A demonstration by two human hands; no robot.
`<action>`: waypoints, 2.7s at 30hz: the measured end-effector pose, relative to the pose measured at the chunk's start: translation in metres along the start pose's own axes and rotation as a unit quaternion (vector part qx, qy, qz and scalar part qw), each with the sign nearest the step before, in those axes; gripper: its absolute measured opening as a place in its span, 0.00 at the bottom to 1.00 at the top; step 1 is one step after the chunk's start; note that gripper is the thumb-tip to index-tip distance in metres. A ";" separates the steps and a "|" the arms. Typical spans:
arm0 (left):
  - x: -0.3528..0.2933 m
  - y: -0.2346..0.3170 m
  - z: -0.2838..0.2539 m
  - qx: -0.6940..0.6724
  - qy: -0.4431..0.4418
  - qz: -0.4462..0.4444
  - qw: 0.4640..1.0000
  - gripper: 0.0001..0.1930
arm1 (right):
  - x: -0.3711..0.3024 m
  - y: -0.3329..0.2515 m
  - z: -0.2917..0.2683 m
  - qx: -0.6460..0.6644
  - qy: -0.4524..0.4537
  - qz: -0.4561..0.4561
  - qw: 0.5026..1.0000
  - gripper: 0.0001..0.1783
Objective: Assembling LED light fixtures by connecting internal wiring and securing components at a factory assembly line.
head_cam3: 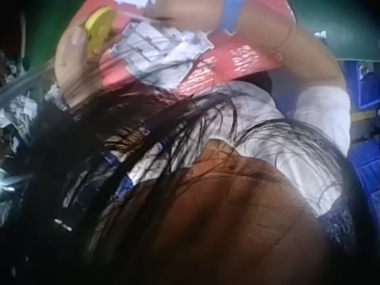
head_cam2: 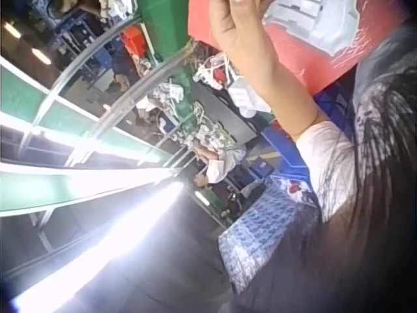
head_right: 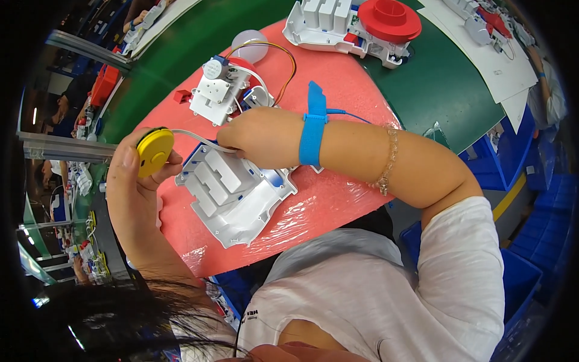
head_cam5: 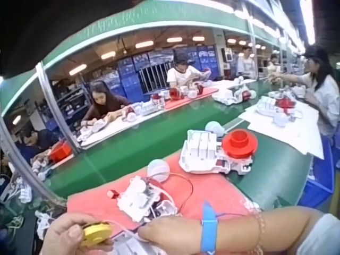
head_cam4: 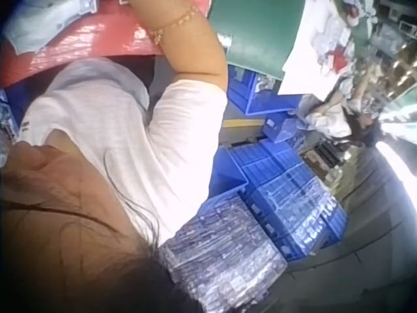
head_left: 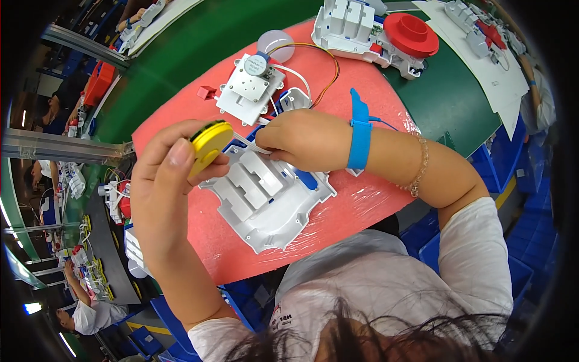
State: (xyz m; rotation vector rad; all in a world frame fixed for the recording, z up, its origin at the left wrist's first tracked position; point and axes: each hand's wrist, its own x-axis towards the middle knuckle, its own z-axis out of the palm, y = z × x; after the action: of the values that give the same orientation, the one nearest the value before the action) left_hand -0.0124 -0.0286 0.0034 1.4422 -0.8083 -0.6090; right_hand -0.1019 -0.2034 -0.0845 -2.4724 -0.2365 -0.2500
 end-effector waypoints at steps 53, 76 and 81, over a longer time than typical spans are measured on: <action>0.378 -0.108 0.032 0.486 0.321 0.004 0.813 0.40 | -0.057 0.064 -0.071 -0.132 0.293 0.117 0.940 0.21; 0.072 -0.040 0.064 0.189 -0.061 0.067 0.978 0.38 | -0.053 -0.006 0.016 -0.063 0.023 -0.267 0.961 0.13; 0.062 -0.057 0.019 -0.168 0.101 -0.049 0.979 0.24 | -0.048 -0.005 -0.011 0.171 0.020 -0.299 0.939 0.07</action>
State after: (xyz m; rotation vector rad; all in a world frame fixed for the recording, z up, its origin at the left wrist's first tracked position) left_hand 0.0162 -0.0922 -0.0476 1.2128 -0.4511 -0.6299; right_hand -0.1510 -0.2113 -0.0841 -1.9907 -0.9341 -0.4662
